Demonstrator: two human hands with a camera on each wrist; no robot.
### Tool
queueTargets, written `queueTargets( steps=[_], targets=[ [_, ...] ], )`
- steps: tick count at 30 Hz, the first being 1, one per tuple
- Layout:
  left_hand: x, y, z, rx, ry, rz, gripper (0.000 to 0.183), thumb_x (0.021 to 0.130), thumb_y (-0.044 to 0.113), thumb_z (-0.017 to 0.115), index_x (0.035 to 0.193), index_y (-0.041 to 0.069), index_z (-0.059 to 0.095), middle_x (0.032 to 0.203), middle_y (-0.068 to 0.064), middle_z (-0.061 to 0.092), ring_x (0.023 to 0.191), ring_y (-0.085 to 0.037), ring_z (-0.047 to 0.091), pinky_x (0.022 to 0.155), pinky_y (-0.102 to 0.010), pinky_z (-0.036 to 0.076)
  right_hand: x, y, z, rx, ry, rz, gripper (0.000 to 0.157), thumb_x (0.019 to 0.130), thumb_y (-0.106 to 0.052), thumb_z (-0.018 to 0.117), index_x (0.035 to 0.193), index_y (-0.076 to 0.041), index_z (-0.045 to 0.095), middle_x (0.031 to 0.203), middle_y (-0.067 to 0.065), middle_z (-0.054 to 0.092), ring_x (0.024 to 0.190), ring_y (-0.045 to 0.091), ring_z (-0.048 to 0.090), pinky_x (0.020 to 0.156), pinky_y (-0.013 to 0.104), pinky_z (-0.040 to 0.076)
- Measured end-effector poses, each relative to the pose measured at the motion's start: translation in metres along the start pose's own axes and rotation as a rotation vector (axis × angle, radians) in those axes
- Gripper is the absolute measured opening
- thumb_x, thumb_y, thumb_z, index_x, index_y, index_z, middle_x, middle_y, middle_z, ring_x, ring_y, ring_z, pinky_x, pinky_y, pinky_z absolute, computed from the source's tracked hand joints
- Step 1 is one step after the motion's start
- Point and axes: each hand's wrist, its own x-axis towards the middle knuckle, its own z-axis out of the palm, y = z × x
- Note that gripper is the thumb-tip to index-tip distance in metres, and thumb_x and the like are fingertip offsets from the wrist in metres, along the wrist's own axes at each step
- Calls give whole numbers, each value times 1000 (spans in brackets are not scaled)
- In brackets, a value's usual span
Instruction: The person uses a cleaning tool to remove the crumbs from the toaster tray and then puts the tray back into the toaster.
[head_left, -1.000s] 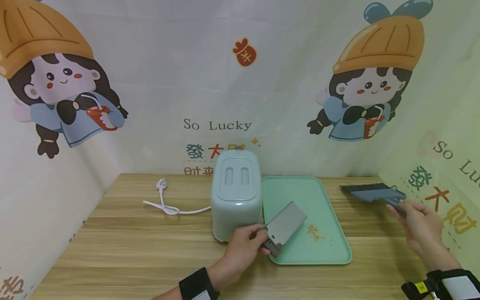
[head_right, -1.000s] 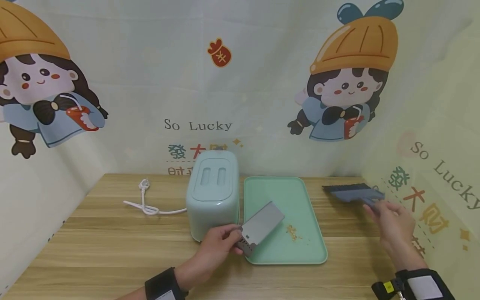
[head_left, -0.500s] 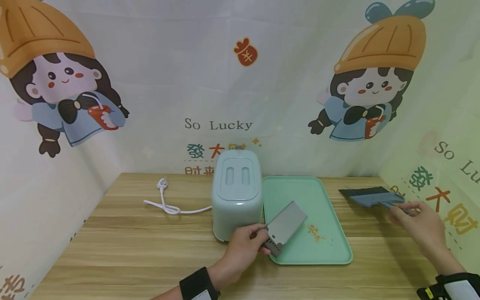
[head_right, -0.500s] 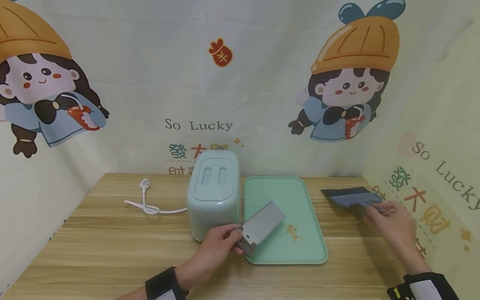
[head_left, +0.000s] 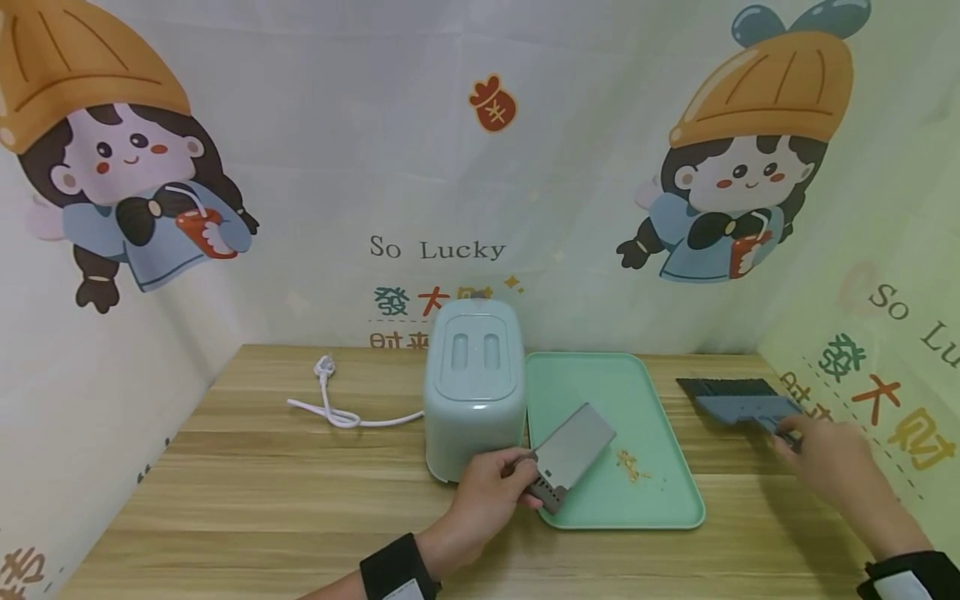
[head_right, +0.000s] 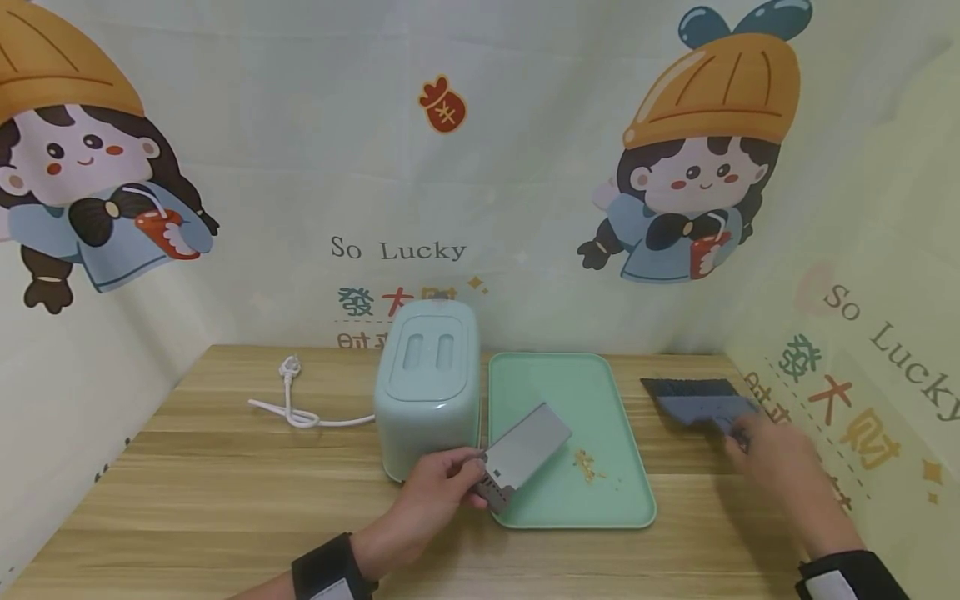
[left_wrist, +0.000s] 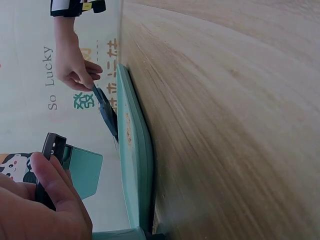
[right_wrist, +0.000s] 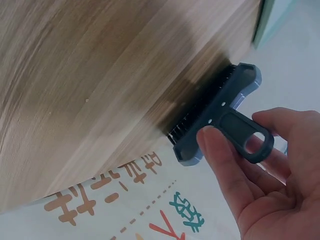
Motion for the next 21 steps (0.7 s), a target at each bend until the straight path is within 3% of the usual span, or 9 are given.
queueTargets(
  steps=[4,9,16,21],
  targets=[
    [3,-5,-1,0,-6,5,25,95,11,52,115,0,64,97,-8,66,75,-16,63,70,-26,55,0,-1,6,15,-144,39,27,82,-12,70,95,10,61,50,-4,40,42,12,35,38,29,29],
    [3,-7,-1,-8,-11,4,26,95,11,52,116,0,63,98,-8,66,75,-16,63,71,-27,55,0,-4,14,10,-234,77,34,81,-12,70,101,12,59,58,3,48,48,15,39,42,31,34],
    [2,-5,-1,-19,-10,6,27,95,10,52,117,-1,63,98,-8,66,76,-16,63,71,-26,55,-5,-8,25,-68,-138,-16,34,71,-10,78,92,10,59,60,12,54,50,20,45,42,38,41],
    [10,-18,-1,-19,0,12,26,95,11,53,116,1,64,97,-7,66,73,-16,63,71,-27,55,-11,-12,29,-93,-82,-55,33,68,-8,80,85,8,58,57,12,52,47,18,44,38,38,39]
  ],
)
